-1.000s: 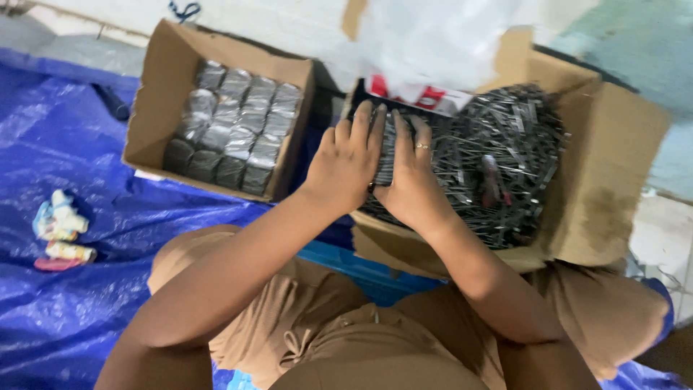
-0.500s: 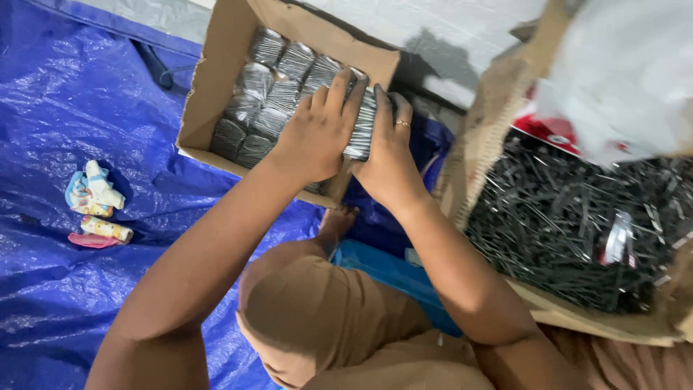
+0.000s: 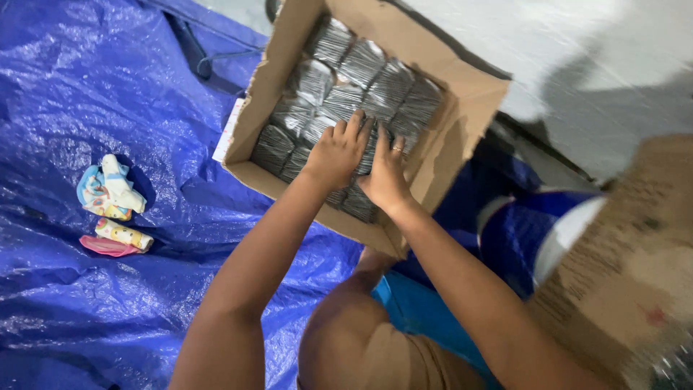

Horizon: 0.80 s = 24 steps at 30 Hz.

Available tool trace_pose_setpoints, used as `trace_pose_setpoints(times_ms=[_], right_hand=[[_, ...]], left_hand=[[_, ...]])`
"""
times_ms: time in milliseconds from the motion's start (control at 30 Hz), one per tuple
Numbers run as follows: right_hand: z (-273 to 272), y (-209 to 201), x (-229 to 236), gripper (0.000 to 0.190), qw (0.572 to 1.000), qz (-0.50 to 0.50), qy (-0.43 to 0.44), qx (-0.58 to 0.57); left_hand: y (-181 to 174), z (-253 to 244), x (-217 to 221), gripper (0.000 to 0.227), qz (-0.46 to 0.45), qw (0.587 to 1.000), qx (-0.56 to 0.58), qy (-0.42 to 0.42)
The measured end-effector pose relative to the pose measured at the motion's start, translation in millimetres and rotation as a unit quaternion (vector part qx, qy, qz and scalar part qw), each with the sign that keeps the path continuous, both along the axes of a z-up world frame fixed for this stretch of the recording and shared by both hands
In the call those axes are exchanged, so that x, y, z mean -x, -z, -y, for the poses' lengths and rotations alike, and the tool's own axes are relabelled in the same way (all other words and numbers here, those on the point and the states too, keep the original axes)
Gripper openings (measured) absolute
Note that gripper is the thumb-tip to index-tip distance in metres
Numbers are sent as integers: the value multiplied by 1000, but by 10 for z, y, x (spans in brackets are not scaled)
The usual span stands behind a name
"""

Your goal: The person scoops loose nails from a large cardboard box into small plastic bags, seals them, and places the filled bags into a second cardboard box. The person repeats this scooping, filling, and placing process throughout the clip.

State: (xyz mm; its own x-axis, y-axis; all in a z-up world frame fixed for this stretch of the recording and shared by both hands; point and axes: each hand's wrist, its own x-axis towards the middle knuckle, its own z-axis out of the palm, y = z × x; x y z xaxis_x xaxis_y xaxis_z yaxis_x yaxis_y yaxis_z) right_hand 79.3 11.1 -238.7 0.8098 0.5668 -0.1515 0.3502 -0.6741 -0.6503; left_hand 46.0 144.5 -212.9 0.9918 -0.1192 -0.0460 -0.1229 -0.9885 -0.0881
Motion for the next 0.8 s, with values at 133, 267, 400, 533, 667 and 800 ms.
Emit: trace_pose_setpoints(times_ms=[133, 267, 400, 533, 667, 800], right_hand=[[-412, 634, -178, 98, 999, -28, -36, -15], [-784, 812, -293, 92, 992, -35, -77, 92], [-935, 1304, -320, 98, 977, 79, -113, 161], [-969, 1392, -234, 96, 936, 148, -148, 283], [-881, 1315, -175, 94, 934, 114, -181, 287], [-709, 1224, -141, 93, 921, 69, -240, 300]], left_hand=[[718, -405, -119, 74, 14, 1000, 12, -25], [1316, -671, -285, 69, -54, 996, -21, -61], [1679, -776, -309, 63, -108, 988, 15, -109], [1565, -793, -238, 77, -195, 973, 43, -119], [1008, -718, -207, 75, -262, 957, 41, -120], [1212, -677, -195, 69, -319, 940, 50, -111]])
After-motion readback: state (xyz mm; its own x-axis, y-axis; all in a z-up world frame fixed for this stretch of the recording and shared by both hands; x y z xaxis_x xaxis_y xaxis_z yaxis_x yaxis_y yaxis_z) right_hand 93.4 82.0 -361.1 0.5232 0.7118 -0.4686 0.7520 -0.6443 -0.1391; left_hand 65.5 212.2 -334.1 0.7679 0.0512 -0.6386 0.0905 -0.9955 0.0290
